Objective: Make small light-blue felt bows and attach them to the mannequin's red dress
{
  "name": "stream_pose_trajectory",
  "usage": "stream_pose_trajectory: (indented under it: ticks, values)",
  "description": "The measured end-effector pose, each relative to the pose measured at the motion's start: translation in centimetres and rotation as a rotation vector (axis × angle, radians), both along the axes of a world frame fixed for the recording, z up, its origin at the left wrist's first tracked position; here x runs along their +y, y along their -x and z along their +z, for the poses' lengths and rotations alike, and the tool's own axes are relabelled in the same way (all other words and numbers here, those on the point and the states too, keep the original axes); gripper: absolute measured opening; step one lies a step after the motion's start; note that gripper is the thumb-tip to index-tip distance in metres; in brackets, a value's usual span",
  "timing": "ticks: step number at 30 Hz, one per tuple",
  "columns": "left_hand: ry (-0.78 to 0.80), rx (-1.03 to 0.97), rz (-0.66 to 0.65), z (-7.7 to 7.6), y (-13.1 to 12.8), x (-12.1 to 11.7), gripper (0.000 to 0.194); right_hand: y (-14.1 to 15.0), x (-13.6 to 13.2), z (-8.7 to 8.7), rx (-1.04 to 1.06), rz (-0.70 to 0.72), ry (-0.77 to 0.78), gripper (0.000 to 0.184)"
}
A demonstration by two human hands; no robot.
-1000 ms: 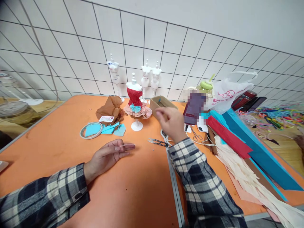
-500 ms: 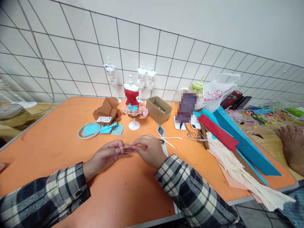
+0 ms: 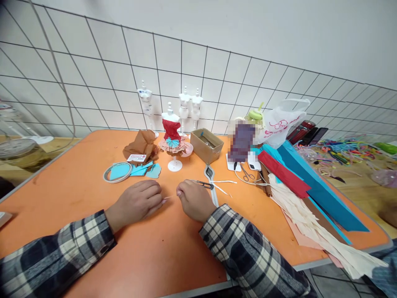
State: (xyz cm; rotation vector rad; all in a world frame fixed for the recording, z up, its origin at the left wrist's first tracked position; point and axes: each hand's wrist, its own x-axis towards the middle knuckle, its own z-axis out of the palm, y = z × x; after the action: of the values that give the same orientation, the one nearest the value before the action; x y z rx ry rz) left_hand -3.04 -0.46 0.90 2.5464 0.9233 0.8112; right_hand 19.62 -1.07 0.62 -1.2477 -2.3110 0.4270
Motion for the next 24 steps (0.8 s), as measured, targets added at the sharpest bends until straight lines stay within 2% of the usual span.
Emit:
stream_pose_trajectory:
  ticks: [2,5,7,10,13,17,20,22,24]
  values:
    - [0.0,0.033,-0.035,0.1,0.4,0.1,0.024,-0.3,0.2,-0.1,0.002,-0.027,0.036,0.015]
    - [0.003,0.024,0.086,-0.1,0.7,0.0,0.02,-0.5,0.1,0.1,-0.017,-0.012,0.005,0.014]
    - [0.042,-0.009,0.134,-0.2,0.5,-0.1,0.025,-0.4,-0.2,0.4,-0.048,0.025,-0.066,0.013]
    - [0.049,0.029,0.098,-0.4,-0.2,-0.5,0.025,-0.1,-0.7,0.7,-0.076,0.041,-0.146,0.014]
    - [-0.005,0.093,0.089,-0.5,-0.8,-0.7,0.021,0.2,-0.9,0.7,-0.106,0.025,-0.164,0.014]
    - [0.008,0.102,0.062,-0.6,-0.8,-0.6,0.023,0.1,-0.6,0.3,-0.276,-0.023,-0.165,0.023]
    - [0.05,0.09,0.045,-0.5,-0.6,-0.4,0.023,-0.3,-0.3,0.2,-0.39,-0.113,-0.139,0.029]
    - [0.072,0.088,0.035,-0.4,-0.6,-0.4,0.024,-0.5,-0.2,0.2,-0.352,-0.19,-0.125,0.03]
    - [0.08,0.096,0.03,-0.2,-0.7,-0.5,0.025,-0.7,-0.2,0.3,-0.215,-0.169,-0.142,0.026]
